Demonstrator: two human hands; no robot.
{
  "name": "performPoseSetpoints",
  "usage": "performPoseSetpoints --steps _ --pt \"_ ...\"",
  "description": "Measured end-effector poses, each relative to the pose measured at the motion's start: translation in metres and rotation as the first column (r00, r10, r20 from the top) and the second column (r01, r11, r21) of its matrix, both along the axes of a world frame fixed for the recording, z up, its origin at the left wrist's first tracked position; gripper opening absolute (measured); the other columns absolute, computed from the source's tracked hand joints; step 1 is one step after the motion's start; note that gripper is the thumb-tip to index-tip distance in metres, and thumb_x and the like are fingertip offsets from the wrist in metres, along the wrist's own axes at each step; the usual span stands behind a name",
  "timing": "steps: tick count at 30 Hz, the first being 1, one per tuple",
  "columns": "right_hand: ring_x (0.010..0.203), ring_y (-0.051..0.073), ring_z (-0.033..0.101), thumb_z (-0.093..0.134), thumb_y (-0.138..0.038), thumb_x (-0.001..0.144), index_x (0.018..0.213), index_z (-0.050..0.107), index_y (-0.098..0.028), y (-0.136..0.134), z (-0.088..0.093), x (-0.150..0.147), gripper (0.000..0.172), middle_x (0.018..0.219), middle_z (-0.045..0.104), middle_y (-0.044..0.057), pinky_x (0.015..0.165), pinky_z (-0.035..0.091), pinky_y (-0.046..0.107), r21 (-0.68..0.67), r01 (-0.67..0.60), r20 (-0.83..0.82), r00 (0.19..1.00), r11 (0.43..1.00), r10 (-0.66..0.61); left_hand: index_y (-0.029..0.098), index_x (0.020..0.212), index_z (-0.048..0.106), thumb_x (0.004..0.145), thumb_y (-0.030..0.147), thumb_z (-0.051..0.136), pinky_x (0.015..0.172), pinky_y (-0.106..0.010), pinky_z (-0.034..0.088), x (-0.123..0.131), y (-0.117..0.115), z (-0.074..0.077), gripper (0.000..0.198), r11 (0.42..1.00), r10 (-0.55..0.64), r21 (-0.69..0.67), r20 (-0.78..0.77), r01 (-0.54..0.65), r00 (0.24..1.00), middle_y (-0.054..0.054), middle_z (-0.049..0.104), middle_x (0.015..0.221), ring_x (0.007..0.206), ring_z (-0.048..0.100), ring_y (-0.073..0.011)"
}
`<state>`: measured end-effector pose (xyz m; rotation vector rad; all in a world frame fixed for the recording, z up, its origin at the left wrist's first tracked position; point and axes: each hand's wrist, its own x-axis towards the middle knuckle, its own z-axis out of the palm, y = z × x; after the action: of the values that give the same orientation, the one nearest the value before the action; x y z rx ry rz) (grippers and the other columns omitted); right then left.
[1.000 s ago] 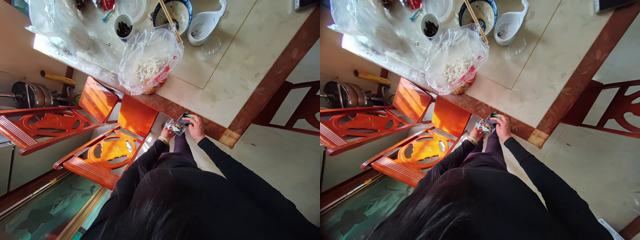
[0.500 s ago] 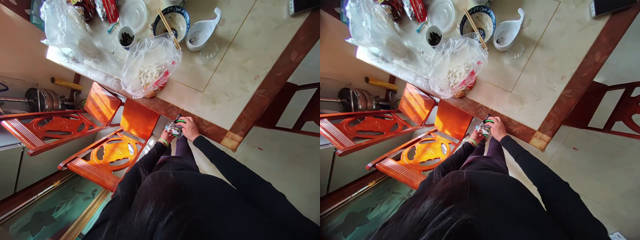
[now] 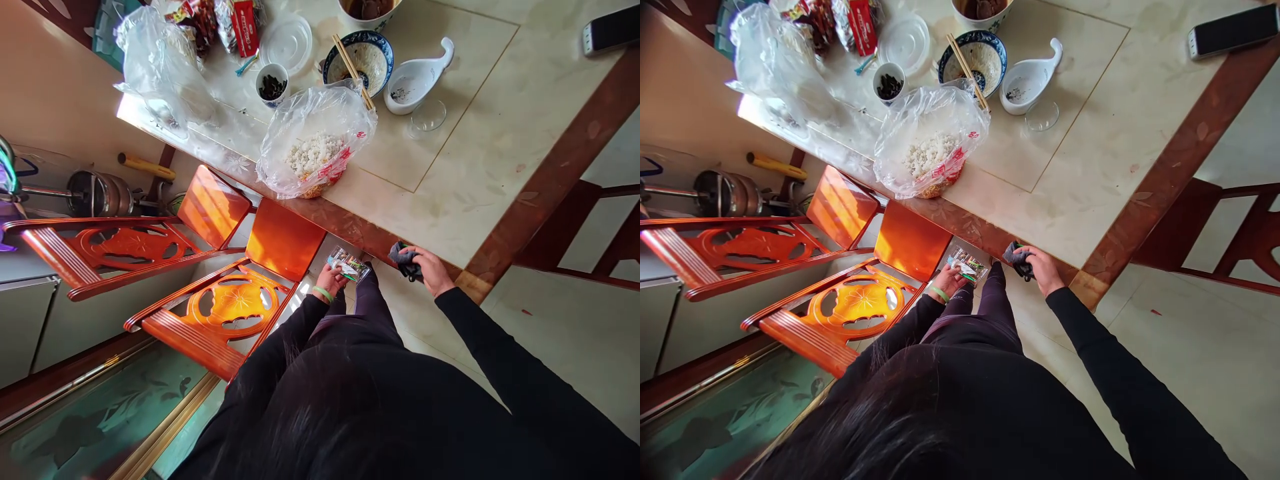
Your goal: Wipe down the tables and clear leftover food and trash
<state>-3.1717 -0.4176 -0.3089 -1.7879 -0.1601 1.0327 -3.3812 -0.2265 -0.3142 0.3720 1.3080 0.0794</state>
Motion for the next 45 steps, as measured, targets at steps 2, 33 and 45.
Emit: performPoseSetpoints --steps 2,33,45 --pt "0.100 0.028 0.072 0.057 -0.053 0.082 0.085 0.075 -0.023 0.015 0.005 0.005 0.035 0.102 0.078 0.008 0.086 0.059 0.038 0.071 0.071 -0.087 0.994 0.995 -0.064 0.021 0.098 0.058 0.074 0.005 0.077 0.072 -0.028 0.059 -0.001 0.006 0.018 0.034 0.999 -0.004 0.039 0.020 0.003 1.000 0.000 0.071 0.089 0.070 0.070 -0.0128" --pt "0.107 0.028 0.071 0.060 -0.082 0.087 0.099 0.082 -0.021 0.073 0.034 0.086 0.066 0.109 0.080 0.008 0.105 0.056 0.041 0.210 -0.549 0.107 0.835 0.809 0.539 0.017 0.099 0.077 0.063 0.022 0.093 0.076 -0.027 0.057 0.142 0.036 0.097 0.040 0.877 -0.409 0.316 0.096 0.362 0.908 -0.003 0.075 0.093 0.081 0.067 -0.0157" --pt "0.111 0.029 0.072 0.065 -0.074 0.083 0.092 0.083 -0.025 0.078 0.031 0.117 0.053 0.112 0.081 0.006 0.108 0.055 0.041 0.200 -0.510 0.145 0.860 0.836 0.490 0.021 0.130 0.074 0.061 0.029 0.103 0.085 -0.028 0.056 0.161 0.034 0.096 0.076 0.875 -0.349 0.398 0.124 0.276 0.929 -0.005 0.079 0.107 0.090 0.072 -0.0174"
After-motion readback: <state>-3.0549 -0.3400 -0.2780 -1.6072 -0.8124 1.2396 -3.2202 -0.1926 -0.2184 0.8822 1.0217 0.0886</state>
